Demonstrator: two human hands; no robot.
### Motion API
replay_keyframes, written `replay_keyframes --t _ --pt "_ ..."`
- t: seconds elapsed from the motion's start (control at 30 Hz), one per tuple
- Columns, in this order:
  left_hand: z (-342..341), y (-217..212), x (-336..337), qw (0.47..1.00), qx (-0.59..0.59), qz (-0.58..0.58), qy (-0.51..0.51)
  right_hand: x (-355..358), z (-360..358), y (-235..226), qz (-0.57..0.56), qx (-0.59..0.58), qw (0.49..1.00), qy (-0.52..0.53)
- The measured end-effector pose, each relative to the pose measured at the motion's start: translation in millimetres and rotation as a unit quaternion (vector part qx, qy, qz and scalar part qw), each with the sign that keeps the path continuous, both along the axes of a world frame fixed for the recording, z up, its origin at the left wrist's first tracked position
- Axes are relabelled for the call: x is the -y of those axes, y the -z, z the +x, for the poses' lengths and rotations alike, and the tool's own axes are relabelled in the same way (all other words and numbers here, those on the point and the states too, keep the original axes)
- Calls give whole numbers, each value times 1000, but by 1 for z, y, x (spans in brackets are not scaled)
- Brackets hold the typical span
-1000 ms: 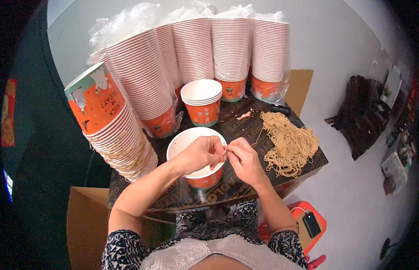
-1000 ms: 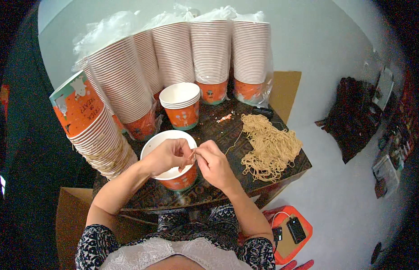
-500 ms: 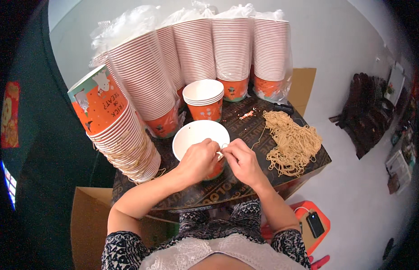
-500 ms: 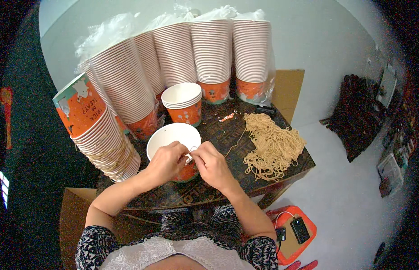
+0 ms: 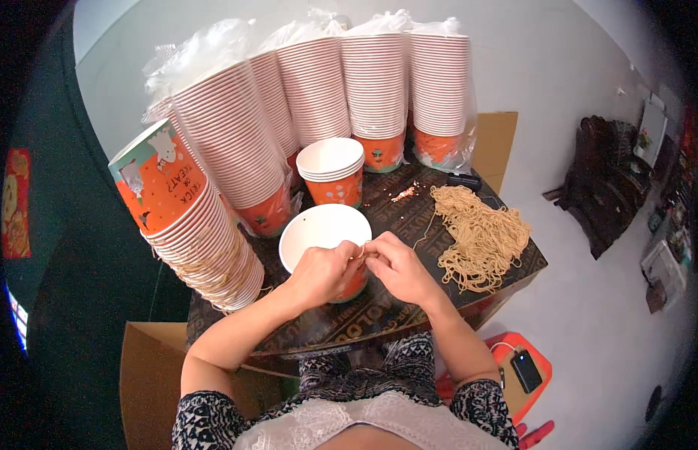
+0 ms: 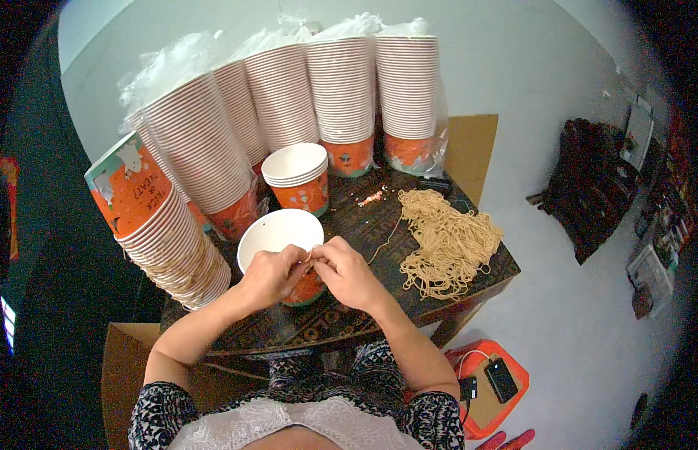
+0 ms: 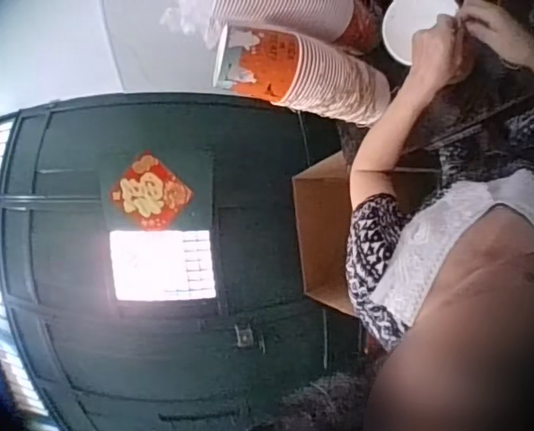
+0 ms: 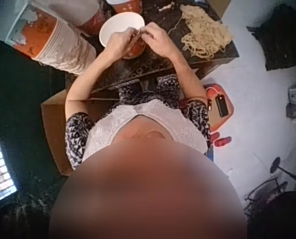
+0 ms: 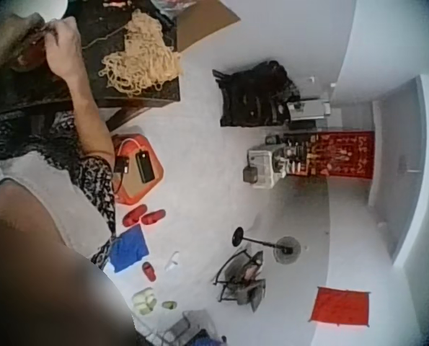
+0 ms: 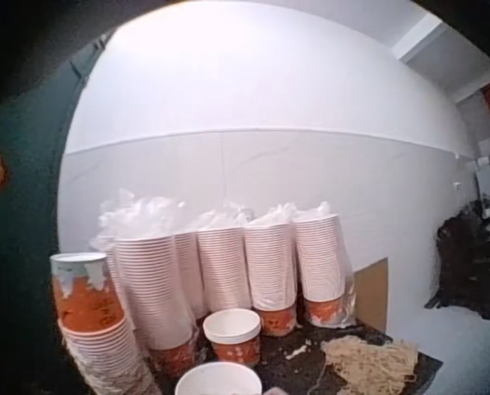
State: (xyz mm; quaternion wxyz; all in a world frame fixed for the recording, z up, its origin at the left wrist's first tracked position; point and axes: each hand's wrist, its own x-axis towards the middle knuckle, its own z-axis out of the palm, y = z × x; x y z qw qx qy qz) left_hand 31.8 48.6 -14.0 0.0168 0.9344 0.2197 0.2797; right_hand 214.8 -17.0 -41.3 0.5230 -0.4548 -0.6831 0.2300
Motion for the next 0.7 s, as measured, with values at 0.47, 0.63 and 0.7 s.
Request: replay_keyframes --t 0.47,0.63,0.7 --pt "0 -13 2 985 58 -153 49 8 -12 13 66 -54 994 64" --pt "-1 -18 -1 955 74 -286 17 12 -12 20 119 -53 990 55" --pt "-2 -10 -9 942 86 -325 1 19 -16 16 194 65 975 85"
